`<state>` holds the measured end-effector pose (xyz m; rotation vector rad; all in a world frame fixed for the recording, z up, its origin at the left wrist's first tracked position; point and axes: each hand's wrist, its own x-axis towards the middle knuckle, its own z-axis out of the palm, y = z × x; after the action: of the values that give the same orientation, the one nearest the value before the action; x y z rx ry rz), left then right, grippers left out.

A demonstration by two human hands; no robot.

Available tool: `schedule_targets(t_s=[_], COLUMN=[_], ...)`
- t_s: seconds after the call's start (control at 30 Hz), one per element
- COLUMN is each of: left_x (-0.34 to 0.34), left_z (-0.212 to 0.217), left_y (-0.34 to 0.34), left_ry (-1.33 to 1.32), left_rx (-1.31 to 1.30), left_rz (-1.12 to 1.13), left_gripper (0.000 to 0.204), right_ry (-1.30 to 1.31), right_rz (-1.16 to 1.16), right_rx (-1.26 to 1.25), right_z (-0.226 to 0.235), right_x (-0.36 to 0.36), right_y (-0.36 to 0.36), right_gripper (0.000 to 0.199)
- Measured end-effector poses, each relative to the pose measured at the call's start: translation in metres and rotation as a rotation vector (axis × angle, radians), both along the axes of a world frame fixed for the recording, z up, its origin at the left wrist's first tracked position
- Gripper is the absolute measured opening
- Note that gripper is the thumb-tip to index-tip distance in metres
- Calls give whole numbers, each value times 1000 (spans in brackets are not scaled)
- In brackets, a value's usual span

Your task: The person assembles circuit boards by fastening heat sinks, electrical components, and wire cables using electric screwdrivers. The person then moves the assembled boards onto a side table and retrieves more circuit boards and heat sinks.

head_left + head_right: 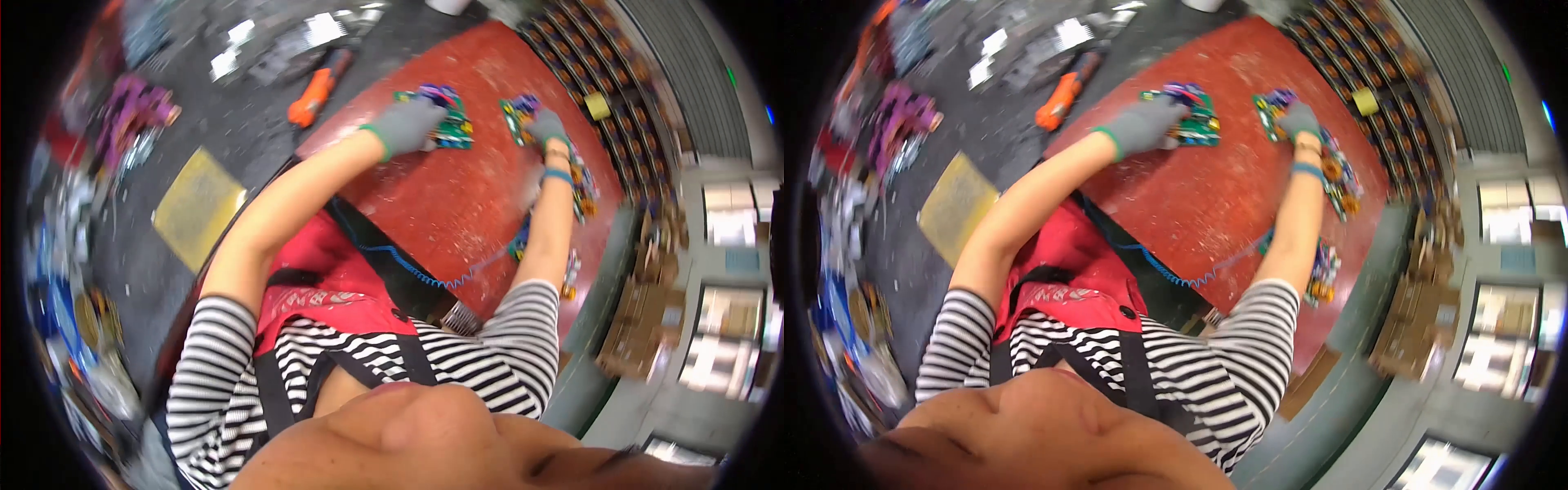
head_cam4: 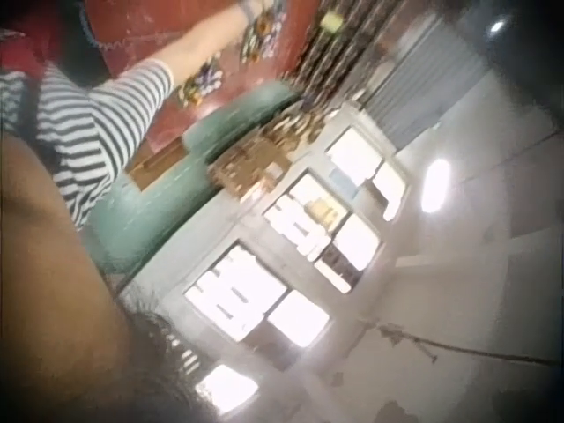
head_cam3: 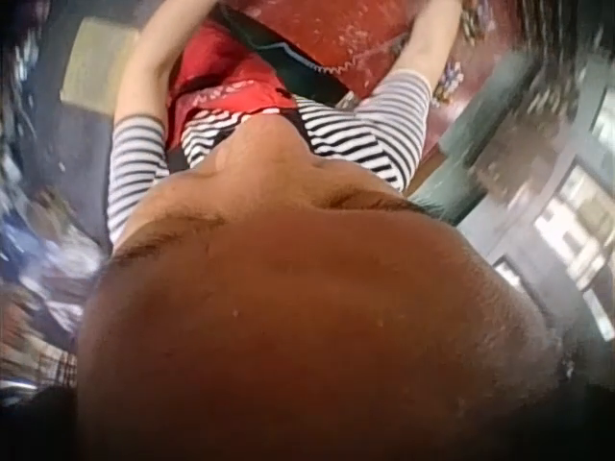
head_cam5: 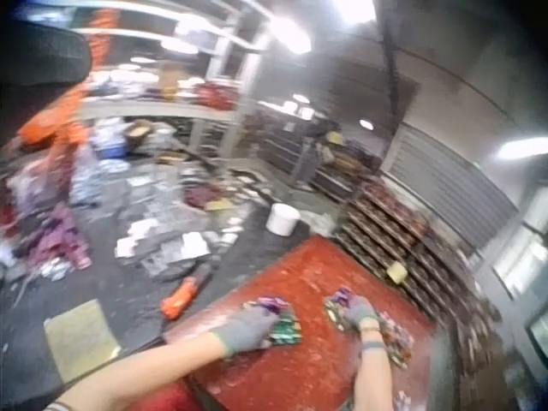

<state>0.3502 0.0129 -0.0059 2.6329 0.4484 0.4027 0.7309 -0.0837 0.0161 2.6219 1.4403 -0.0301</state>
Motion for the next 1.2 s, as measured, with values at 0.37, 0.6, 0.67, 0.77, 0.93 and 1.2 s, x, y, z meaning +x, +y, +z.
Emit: schedule_targets(t_s=[0.37, 0.6, 0.67, 0.77, 0.93, 1.2], left_x=[-206, -421, -455, -491, -523, -529], left_z=[22, 9, 4, 2, -5, 7], left_y=[-70, -126, -131, -138, -127, -126], left_ry=[-228, -130, -134, -41, -43, -60], left_rx=[-178, -52, 37, -8, 31, -30], left_rz=[121, 774, 870, 1028, 1017, 991], left_gripper=[56, 55, 51, 48, 47, 45], right_ry=[139, 414, 398, 377, 297, 331], right_rz=[179, 861, 952, 1001, 971, 980], right_rx=[203, 502, 514, 467, 346, 553], right_z=[68, 71, 52, 20, -26, -3], right_x=[-225, -446, -495, -561, -626, -599], right_y=[-5, 35, 60, 85, 93, 78], right_gripper=[40, 31, 26, 30, 36, 49])
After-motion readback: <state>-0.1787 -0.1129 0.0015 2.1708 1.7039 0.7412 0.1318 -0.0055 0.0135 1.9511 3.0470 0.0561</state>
